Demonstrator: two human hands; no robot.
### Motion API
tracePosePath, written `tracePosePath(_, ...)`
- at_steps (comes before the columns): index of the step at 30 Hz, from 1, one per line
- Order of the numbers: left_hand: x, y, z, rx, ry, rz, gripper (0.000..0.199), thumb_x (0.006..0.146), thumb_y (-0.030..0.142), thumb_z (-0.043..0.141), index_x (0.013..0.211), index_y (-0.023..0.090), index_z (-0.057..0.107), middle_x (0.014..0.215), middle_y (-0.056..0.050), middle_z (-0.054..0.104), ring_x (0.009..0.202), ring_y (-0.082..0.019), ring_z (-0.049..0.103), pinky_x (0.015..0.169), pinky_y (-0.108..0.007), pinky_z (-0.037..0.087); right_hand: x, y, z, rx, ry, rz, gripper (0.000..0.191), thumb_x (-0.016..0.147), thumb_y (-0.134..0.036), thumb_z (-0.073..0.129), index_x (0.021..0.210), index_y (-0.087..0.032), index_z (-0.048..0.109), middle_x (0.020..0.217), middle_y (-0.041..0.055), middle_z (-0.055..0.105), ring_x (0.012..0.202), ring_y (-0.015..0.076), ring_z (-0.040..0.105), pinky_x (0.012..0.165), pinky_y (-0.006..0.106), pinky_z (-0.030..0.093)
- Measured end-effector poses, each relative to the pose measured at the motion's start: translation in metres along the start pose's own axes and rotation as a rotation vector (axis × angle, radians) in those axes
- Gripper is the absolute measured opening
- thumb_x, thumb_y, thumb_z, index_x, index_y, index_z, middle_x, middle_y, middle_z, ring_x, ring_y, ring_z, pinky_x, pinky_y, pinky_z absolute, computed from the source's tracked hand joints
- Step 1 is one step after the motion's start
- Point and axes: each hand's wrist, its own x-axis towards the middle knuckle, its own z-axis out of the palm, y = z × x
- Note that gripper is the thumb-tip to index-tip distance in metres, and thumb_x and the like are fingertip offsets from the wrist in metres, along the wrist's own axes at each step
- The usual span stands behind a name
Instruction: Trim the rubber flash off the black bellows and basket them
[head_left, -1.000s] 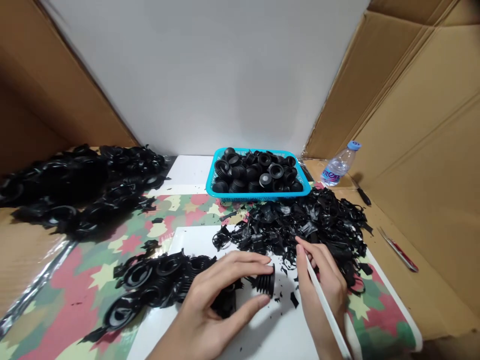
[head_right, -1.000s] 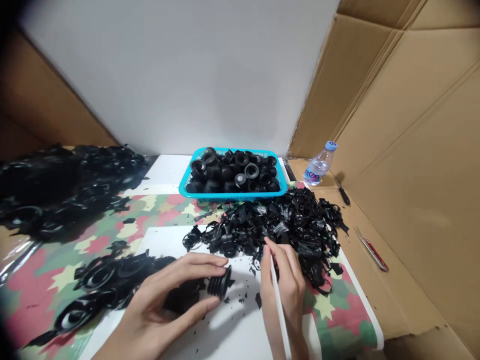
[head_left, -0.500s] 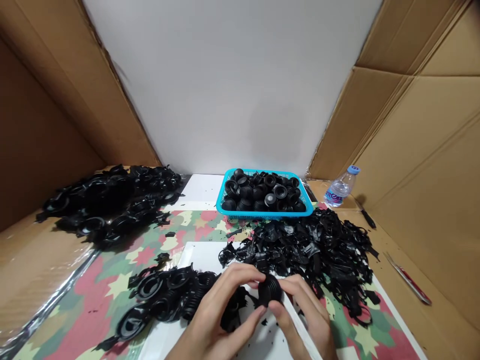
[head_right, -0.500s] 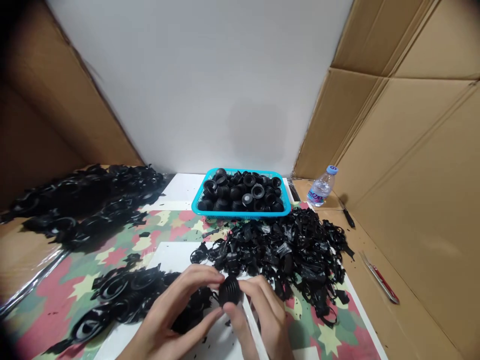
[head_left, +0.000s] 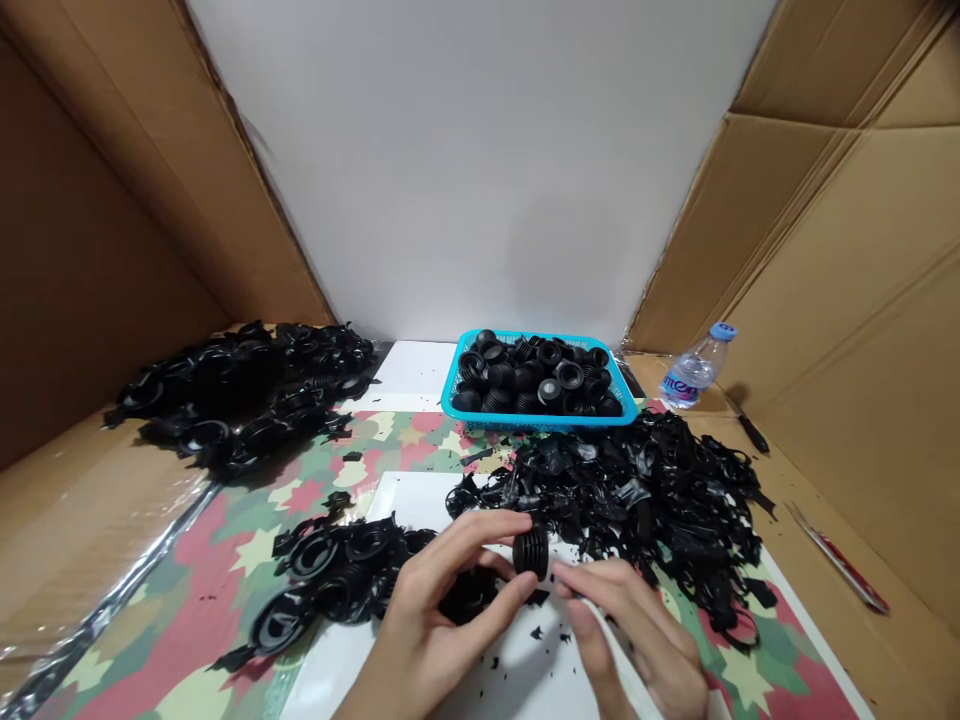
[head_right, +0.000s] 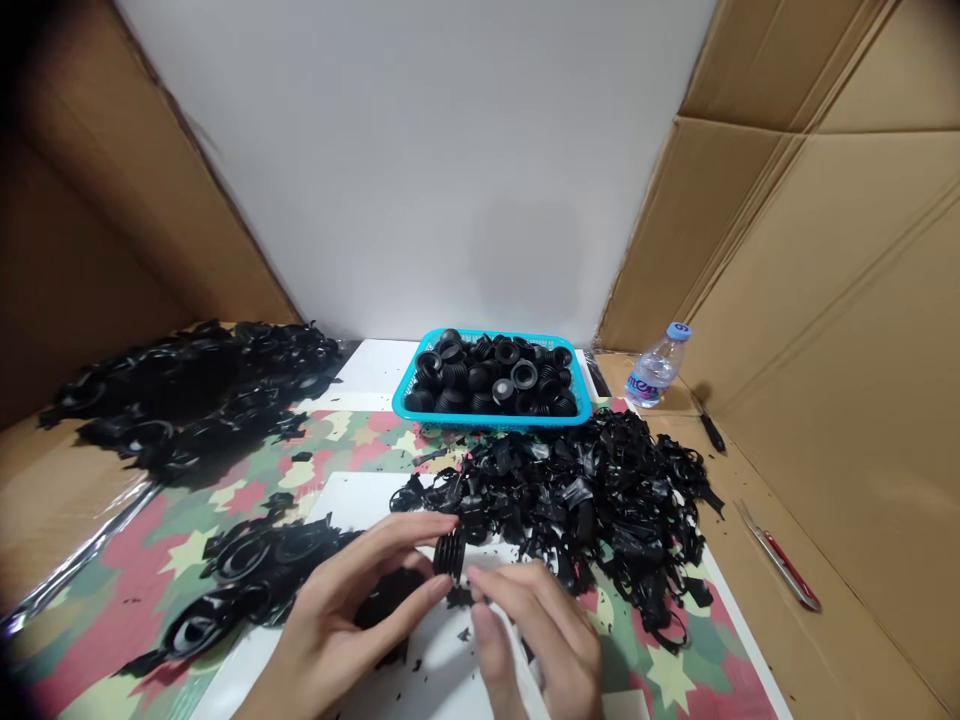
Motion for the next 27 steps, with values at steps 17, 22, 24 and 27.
tracePosePath(17,-0.005,-0.003,0.003,0.068,-0.047,0.215,0.039,0.095,0.003,0.082,0.128,0.022,0.079,0.095,0.001,0.078,0.083,-0.013,0.073,0.077,-0.020,0.058,0.007,0.003,-0.006,0.139,-0.059,-0.123,0.029,0.101,-0.001,0.072,0.123,-0.020,0.073,0.095,0.0031,0.082,0.082,0.0177,0.081,0.078,0.026,0.069)
tracePosePath(22,-0.008,-0.002,0.003,0.075,-0.098,0.238,0.042,0.098,0.003,0.080,0.135,0.022,0.075,0.105,-0.002,0.077,0.091,-0.015,0.074,0.083,-0.022,0.060,0.006,0.001,-0.009,0.084,-0.110,-0.102,0.019,0.107,-0.010,0.070,0.123,-0.022,0.072,0.097,0.0022,0.083,0.085,0.0164,0.082,0.084,0.023,0.069)
tracePosePath(24,-0.009,-0.002,0.002,0.083,-0.112,0.235,0.043,0.099,0.003,0.080,0.137,0.022,0.074,0.106,-0.002,0.077,0.093,-0.015,0.073,0.084,-0.022,0.059,0.007,0.001,-0.009,0.067,-0.121,-0.055,0.020,0.108,-0.014,0.070,0.126,-0.023,0.072,0.098,0.0018,0.083,0.083,0.0152,0.081,0.084,0.021,0.068)
tracePosePath(27,-0.009,-0.001,0.002,0.098,-0.108,0.247,0.043,0.100,0.003,0.078,0.138,0.021,0.074,0.108,-0.002,0.077,0.095,-0.015,0.072,0.086,-0.021,0.059,0.008,0.002,-0.009,0.071,-0.146,-0.004,0.024,0.108,-0.014,0.069,0.129,-0.024,0.073,0.100,0.0017,0.082,0.083,0.0139,0.081,0.084,0.020,0.068)
